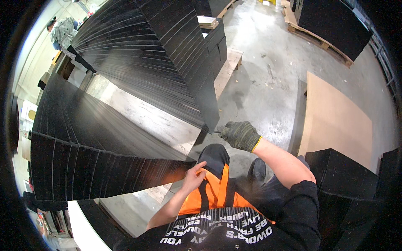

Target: The person wipes the edges and surfaces of stacked black wood-finished panels by hand with a cloth, then uses a red rubber mallet to gently tap the edge of a panel to align it within the stack.

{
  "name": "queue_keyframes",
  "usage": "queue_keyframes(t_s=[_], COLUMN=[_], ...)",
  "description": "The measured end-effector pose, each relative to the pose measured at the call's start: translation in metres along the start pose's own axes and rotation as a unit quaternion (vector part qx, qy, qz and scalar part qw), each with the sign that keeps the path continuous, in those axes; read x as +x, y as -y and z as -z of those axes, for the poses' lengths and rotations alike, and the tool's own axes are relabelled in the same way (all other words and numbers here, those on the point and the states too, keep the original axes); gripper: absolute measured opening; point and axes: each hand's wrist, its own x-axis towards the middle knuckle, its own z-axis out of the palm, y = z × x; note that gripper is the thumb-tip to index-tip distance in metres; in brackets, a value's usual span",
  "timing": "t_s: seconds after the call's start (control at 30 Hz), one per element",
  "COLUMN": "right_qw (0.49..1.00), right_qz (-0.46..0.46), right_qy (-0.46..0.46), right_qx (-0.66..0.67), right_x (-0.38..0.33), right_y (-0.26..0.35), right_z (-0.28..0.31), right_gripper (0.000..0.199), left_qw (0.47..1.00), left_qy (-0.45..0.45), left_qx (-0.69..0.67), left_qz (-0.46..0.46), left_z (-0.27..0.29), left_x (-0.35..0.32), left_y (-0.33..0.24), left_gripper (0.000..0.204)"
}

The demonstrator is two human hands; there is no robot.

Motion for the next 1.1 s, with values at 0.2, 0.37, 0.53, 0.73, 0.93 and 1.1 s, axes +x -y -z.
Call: queue_keyframes(t_s=[0.2, 0.37, 0.53, 0.73, 0.93, 1.1], right_qw=[1.000, 0.999, 0.999, 0.984, 0.987, 0.991], right_qz=[-0.022, -0.030, 0.021, 0.107, 0.078, 0.076], right_qy=[0.019, -0.012, -0.024, -0.123, -0.106, -0.051], right_qx=[-0.011, -0.007, -0.027, -0.078, -0.095, -0.100], right_x=[0.008, 0.000, 0.010, 0.016, 0.014, 0.027], right_y=[0.002, -0.004, 0.002, 0.003, -0.001, -0.003], right_z=[-0.013, -0.012, -0.005, 0.004, -0.002, -0.024], right_gripper=[0.019, 0.022, 0.019, 0.015, 0.017, 0.014], left_qw=[0.974, 0.936, 0.869, 0.763, 0.696, 0.761], left_qy=[0.128, 0.311, 0.199, -0.136, -0.124, -0.056], left_qx=[0.153, 0.104, 0.232, 0.425, 0.675, 0.643], left_qz=[-0.108, -0.128, -0.389, -0.468, -0.213, -0.070], left_z=[0.050, 0.142, 0.212, 0.343, 0.262, 0.236], left_x=[-0.073, -0.152, -0.195, -0.074, 0.005, 0.016], left_y=[-0.084, -0.215, -0.389, -0.493, -0.515, -0.526], left_gripper=[0.046, 0.044, 0.028, 0.040, 0.058, 0.072])
